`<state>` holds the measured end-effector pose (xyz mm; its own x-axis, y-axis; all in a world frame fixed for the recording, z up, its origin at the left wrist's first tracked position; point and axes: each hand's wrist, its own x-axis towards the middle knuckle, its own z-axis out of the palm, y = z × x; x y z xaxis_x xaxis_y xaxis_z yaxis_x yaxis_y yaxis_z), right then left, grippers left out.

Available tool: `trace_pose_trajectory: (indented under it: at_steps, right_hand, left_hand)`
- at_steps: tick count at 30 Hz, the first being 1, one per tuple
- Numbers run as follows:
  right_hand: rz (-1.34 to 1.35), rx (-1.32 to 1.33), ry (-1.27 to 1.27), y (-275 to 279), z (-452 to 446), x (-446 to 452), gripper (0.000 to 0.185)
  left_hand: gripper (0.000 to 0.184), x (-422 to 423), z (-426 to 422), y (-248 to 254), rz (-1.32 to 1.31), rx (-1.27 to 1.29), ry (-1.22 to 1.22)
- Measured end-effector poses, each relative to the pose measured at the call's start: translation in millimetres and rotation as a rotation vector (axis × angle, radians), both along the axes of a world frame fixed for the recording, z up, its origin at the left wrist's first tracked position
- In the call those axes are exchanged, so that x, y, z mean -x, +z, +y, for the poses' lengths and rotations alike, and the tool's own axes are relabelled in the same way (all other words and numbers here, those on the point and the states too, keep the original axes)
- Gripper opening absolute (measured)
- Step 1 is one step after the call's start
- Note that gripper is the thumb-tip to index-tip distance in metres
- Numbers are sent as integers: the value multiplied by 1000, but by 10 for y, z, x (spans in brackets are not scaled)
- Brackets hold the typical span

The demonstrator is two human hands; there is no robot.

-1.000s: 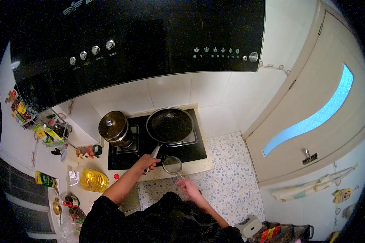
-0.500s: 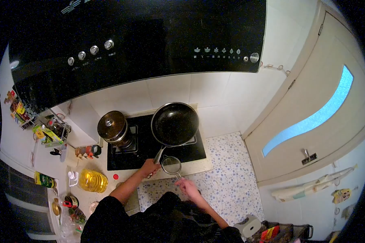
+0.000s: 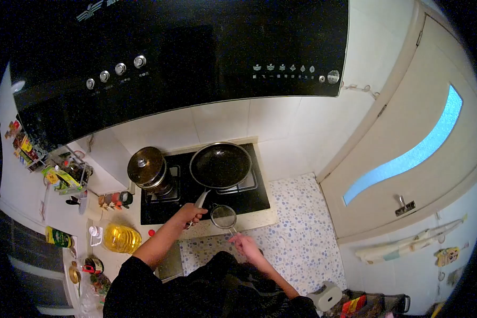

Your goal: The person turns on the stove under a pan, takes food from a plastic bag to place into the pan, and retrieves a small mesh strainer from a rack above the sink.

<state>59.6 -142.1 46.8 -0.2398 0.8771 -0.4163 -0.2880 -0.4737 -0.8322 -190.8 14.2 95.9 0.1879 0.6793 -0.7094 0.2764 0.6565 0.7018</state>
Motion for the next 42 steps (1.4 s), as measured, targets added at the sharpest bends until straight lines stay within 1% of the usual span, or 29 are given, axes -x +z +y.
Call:
trace_pose_trajectory:
  at_steps: [3,6,9,13,17,20,22,25,26,28,31,34,37,38,39,42]
  right_hand:
    - [5,15,3,-24,23,13,45]
    - [-33,-16,13,-44,46,30,45]
    - [-8,62,28,-1,69,41,48]
    - [-40,17,38,-36,74,37,48]
    - [-39,-11,42,-47,54,21,47]
    - [-34,4,39,-21,55,-3,47]
    - [-24,23,34,14,48,4,46]
    - [-11,38,27,72,53,20,46]
    - [-14,32,29,84,51,17,46]
    - [-17,25,33,78,58,17,46]
    - [-7,36,32,1,66,16,46]
    - [20,56,39,-127,43,38,46]
    - [31,58,51,-133,40,51,46]
    - [42,75,45,-108,31,50,46]
    - [53,91,37,-73,30,52,46]
    - [-47,21,53,-102,0,44,46]
  left_hand:
    - [20,55,-31,98,-134,95,33]
    - [16,102,-92,-60,-238,74,-5]
    - [16,46,-128,-216,-221,1,-8]
    - [14,-54,-146,-230,-124,-165,-75]
    - [20,-131,-110,-394,-18,-275,-70]
    - [25,-208,-80,-281,98,-285,-67]
    - [28,-255,-88,53,229,-273,-98]
    - [34,-180,36,-94,175,-288,-94]
    - [32,-149,61,-136,164,-229,-90]
    - [30,-114,111,-26,143,-110,-82]
    - [23,-40,106,142,-56,32,-6]
    - [20,24,75,79,-173,131,27]
    - [20,45,-33,12,-276,115,-8]
    - [17,58,-49,-65,-300,77,-17]
    - [17,49,-61,-132,-274,44,-29]
    - [17,-7,-42,-262,-193,-61,-55]
